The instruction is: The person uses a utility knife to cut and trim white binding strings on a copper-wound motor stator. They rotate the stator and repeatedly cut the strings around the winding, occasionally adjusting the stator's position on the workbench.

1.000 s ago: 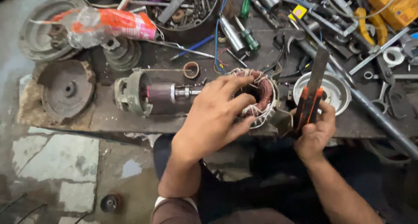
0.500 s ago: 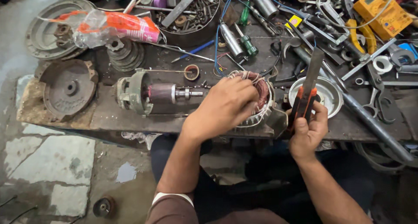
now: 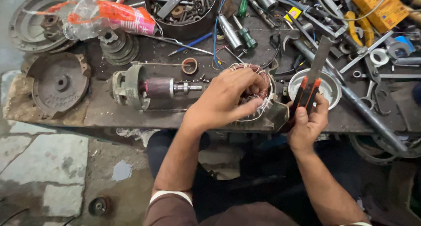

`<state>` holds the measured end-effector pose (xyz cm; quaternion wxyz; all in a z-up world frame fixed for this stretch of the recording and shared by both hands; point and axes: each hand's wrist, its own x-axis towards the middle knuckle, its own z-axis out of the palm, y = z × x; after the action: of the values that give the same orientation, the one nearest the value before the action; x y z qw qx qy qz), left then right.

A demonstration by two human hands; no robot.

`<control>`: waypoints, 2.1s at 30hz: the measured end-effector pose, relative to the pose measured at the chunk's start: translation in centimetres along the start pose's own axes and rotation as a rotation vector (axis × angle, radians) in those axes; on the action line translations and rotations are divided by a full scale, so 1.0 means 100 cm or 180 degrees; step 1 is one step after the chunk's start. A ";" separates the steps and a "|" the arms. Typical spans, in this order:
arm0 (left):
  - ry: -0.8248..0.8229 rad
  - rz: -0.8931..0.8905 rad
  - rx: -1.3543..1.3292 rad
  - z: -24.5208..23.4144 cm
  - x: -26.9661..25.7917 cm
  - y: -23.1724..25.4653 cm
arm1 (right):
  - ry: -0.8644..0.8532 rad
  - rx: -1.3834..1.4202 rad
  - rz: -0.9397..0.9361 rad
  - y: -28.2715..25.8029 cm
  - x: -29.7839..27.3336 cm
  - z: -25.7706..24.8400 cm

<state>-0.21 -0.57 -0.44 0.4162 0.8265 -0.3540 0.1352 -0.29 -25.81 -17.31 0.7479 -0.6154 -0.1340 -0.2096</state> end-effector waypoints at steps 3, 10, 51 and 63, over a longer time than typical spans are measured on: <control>0.0006 0.0173 0.0100 0.000 0.000 0.000 | 0.0039 -0.0086 -0.0105 -0.007 -0.007 0.001; 0.0269 0.0096 0.0153 0.006 -0.001 -0.007 | 0.0122 0.0111 0.0485 -0.041 -0.063 0.001; 0.1152 -0.0342 -0.0327 0.000 -0.007 -0.001 | 0.0178 0.0004 0.0654 -0.129 -0.046 0.013; 0.0403 0.0057 0.1468 0.029 -0.007 0.027 | 0.0002 -0.0631 0.0672 -0.104 -0.068 -0.020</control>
<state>-2.78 -3.61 -1.00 0.2365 0.8865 -0.2943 0.2677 -11.36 -28.35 -11.82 0.7014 -0.6969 -0.0470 -0.1422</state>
